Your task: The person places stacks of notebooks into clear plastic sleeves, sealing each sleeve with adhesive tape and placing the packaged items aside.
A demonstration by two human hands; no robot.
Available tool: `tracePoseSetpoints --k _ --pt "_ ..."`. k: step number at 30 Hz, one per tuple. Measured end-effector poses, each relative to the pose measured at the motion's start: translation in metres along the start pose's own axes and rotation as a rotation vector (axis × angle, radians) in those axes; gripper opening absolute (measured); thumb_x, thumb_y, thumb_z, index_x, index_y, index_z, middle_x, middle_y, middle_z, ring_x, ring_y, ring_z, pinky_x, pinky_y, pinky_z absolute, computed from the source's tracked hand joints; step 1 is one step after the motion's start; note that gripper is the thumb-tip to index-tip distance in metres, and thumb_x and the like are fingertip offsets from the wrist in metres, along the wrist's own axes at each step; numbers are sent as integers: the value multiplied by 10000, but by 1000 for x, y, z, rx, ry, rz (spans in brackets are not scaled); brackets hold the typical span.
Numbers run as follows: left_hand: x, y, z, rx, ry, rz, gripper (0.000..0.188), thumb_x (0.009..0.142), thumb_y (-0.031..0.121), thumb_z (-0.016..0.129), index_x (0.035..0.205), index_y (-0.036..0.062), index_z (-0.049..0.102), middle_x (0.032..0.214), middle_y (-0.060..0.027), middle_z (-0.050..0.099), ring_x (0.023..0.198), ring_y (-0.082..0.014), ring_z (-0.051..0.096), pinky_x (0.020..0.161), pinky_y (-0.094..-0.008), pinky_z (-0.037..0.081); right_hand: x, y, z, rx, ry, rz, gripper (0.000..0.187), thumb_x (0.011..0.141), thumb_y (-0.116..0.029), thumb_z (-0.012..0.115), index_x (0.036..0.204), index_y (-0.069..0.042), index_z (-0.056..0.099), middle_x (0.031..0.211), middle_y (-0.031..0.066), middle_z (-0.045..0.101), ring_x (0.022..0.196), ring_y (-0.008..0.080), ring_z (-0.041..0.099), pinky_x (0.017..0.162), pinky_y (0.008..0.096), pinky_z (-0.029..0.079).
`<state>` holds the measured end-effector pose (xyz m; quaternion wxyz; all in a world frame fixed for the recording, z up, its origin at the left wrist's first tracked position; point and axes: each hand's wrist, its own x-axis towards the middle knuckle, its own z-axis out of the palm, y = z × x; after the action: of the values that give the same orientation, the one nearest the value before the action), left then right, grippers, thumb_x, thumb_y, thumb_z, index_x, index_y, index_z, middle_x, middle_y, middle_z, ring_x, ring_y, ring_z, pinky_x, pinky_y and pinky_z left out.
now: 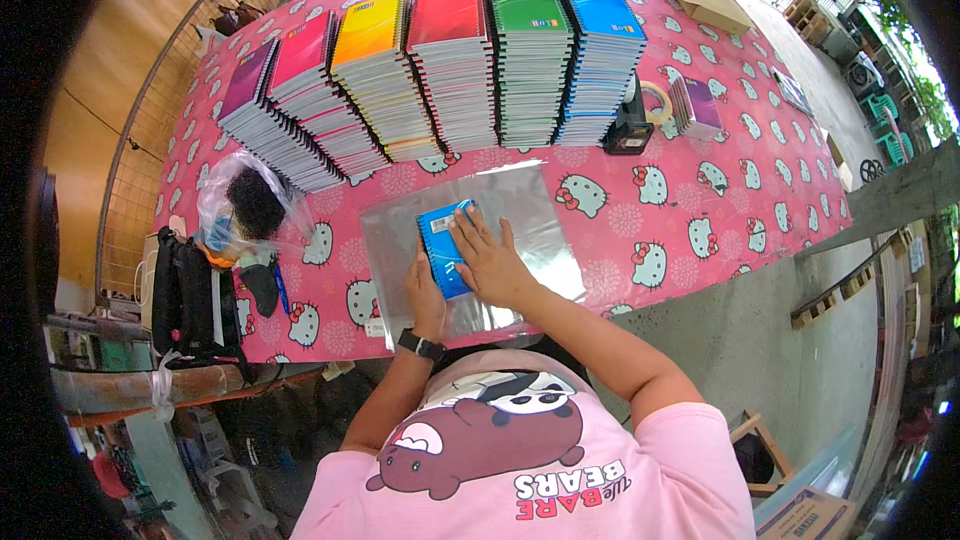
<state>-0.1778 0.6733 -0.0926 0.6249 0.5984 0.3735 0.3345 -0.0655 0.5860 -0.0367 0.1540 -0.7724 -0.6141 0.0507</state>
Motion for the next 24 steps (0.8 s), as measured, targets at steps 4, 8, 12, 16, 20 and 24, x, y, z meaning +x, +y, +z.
tracePoseSetpoints --k 4,8,12,16,20,24 --pt "4 -18 -13 138 43 89 424 946 248 397 1278 -9 451 1174 -208 545 1038 -295 521 910 -355 379 5 -9 -3 -8 -35 3 587 872 -269 446 1374 -27 260 1471 158 152 1372 309 104 1006 611 172" --pt "23 25 -36 757 211 442 416 831 206 550 1216 50 529 1187 -173 537 1075 -319 461 920 -430 321 1 -3 -6 -53 -70 38 585 873 -269 444 1372 -26 262 1467 161 160 1367 308 122 1001 613 184" --pt "42 10 -62 1165 196 435 339 767 187 592 1099 126 623 1230 -97 514 1188 -320 365 971 -471 231 2 -5 -6 -65 -60 25 583 877 -276 440 1373 -27 262 1465 163 163 1367 305 125 996 623 182" --pt "50 9 -64 1110 214 435 289 709 158 628 994 136 668 1190 -63 530 1170 -318 376 955 -491 239 3 -5 -8 -77 -67 33 578 881 -295 436 1369 -30 274 1461 159 180 1368 296 130 985 632 194" --pt "50 -3 -71 1170 258 530 278 712 157 636 986 118 660 1161 -73 536 1144 -318 402 957 -469 256 3 -8 -3 -87 -21 25 578 875 -310 455 1358 -32 301 1451 153 212 1364 286 148 970 639 219" --pt "52 13 -68 1019 211 482 356 695 92 653 1048 63 614 1134 -120 538 1101 -331 438 959 -453 295 -1 -3 -5 -61 -34 54 583 871 -307 464 1360 -34 302 1452 149 212 1361 286 155 971 650 206"
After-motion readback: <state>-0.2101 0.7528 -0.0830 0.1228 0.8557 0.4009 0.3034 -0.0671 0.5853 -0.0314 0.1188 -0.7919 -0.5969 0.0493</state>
